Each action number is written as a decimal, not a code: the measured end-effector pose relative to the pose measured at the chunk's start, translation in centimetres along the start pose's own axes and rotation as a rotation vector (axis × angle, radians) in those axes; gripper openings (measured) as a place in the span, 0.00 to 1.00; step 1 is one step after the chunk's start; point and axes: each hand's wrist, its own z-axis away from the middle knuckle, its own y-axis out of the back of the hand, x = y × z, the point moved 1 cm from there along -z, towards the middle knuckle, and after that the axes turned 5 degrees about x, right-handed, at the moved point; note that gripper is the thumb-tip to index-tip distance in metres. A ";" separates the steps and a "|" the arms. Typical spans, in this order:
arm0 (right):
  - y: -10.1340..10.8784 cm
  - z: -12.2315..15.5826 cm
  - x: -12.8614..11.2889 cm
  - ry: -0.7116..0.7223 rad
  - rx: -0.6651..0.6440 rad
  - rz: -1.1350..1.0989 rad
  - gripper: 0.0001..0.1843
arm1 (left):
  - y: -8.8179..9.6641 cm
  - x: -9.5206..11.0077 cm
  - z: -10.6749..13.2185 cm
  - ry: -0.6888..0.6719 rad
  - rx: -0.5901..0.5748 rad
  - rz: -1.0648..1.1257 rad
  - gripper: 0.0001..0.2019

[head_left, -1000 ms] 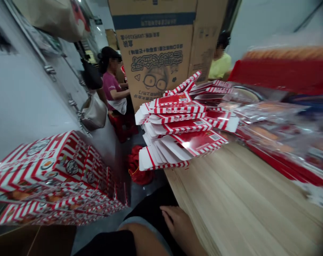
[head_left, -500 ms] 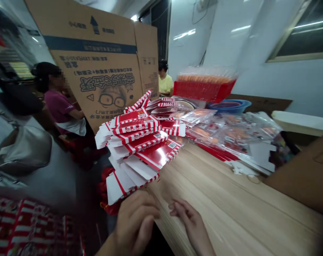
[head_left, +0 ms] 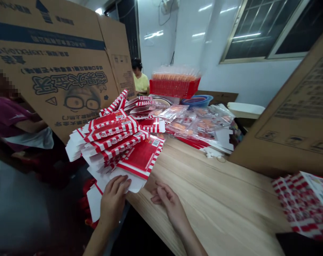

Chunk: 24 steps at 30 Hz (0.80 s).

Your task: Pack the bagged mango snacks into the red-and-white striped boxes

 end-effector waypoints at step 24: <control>13.4 1.3 -0.6 0.051 0.575 -0.215 0.29 | -0.7 12.3 -2.5 -0.214 -0.160 0.658 0.13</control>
